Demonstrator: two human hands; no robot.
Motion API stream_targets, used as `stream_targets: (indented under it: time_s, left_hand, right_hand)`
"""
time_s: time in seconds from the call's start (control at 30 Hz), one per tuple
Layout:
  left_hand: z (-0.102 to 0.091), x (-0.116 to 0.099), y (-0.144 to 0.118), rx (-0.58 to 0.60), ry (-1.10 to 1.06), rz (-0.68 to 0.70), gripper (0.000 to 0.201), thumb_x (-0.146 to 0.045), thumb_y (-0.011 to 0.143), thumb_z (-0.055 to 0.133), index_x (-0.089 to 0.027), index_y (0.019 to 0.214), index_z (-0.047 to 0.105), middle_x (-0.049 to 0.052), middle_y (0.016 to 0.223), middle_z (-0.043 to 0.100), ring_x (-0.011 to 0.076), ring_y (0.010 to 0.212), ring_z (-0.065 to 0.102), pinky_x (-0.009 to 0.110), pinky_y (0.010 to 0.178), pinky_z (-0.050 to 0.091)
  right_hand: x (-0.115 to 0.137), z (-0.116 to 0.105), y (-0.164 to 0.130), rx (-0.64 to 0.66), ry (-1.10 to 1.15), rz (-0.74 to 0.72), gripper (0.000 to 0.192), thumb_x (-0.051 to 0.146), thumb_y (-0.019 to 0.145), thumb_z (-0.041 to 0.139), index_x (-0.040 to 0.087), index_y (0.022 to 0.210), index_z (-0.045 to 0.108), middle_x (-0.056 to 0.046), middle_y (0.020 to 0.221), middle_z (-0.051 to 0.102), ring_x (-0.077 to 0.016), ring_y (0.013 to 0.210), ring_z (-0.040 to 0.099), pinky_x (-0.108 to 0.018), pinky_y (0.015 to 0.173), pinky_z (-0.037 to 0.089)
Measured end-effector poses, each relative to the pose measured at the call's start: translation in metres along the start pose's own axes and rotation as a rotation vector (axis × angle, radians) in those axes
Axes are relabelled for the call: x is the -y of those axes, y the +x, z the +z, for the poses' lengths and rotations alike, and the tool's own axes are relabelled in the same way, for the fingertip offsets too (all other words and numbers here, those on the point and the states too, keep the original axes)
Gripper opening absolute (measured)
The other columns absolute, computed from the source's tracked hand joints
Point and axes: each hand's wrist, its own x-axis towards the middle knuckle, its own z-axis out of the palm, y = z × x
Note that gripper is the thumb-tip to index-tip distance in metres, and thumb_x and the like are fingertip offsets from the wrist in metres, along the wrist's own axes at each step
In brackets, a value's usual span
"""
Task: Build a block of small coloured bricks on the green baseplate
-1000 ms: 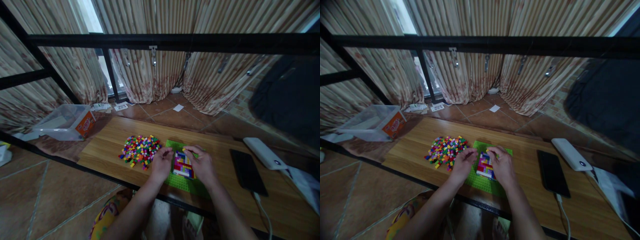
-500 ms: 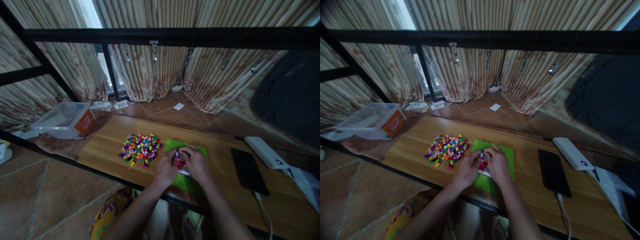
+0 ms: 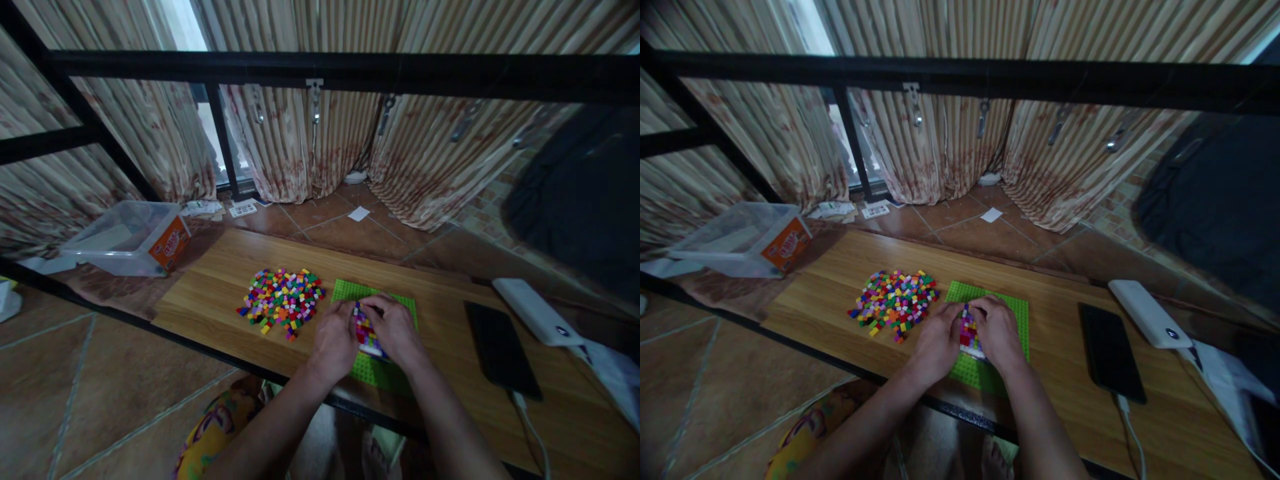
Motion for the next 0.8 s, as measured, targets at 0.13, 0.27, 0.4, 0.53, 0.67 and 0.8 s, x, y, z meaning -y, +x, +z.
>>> stream_targets:
  time_s: [0.13,0.27,0.4,0.53,0.67,0.8]
  left_hand:
    - [0.0,0.002,0.002,0.017,0.065,0.034,0.035,-0.012,0.089,0.037,-0.019,0.111,0.062,0.009,0.113,0.065,0.0191,0.107,0.06,0.03,0.098,0.046]
    - [0.0,0.006,0.001,0.047,0.088,0.071,0.034,-0.011,0.088,0.037,-0.017,0.111,0.061,0.01,0.111,0.065,0.0197,0.105,0.06,0.03,0.096,0.047]
    - [0.001,0.011,-0.002,0.038,0.096,0.083,0.037,-0.011,0.088,0.036,-0.018,0.116,0.06,0.01,0.115,0.064,0.0194,0.105,0.059,0.031,0.097,0.047]
    - [0.003,0.012,-0.007,0.034,0.09,0.083,0.039,-0.013,0.087,0.04,-0.019,0.121,0.058,0.01,0.115,0.064,0.0205,0.105,0.059,0.032,0.096,0.047]
    - [0.004,0.01,-0.009,0.035,0.082,0.067,0.035,-0.016,0.086,0.043,-0.019,0.116,0.06,0.01,0.111,0.065,0.0221,0.103,0.059,0.033,0.094,0.048]
    - [-0.001,0.008,-0.009,-0.005,0.097,0.021,0.04,-0.012,0.082,0.044,-0.015,0.118,0.061,0.014,0.112,0.064,0.0238,0.102,0.06,0.035,0.094,0.05]
  right_hand:
    - [-0.001,0.001,0.0,-0.01,0.02,0.024,0.022,0.03,0.083,0.051,0.022,0.078,0.071,-0.004,0.082,0.069,-0.0194,0.08,0.063,-0.034,0.077,0.047]
    - [-0.001,0.003,-0.001,-0.009,0.027,0.058,0.023,0.032,0.082,0.05,0.022,0.08,0.071,-0.005,0.085,0.071,-0.0194,0.08,0.065,-0.034,0.078,0.048]
    - [-0.004,0.003,0.0,0.013,0.025,0.097,0.026,0.035,0.08,0.051,0.02,0.083,0.072,-0.006,0.087,0.073,-0.0208,0.08,0.067,-0.036,0.079,0.049]
    - [-0.014,0.003,0.001,0.04,0.05,0.089,0.027,0.039,0.079,0.054,0.021,0.083,0.073,-0.006,0.087,0.075,-0.0224,0.08,0.068,-0.037,0.078,0.05]
    - [-0.025,0.003,0.002,0.057,0.073,0.131,0.029,0.044,0.076,0.057,0.022,0.083,0.074,-0.006,0.086,0.076,-0.0247,0.081,0.069,-0.04,0.079,0.05]
    - [-0.03,0.002,0.001,0.08,0.144,0.182,0.033,0.048,0.074,0.062,0.021,0.088,0.075,-0.006,0.087,0.076,-0.025,0.08,0.07,-0.039,0.076,0.053]
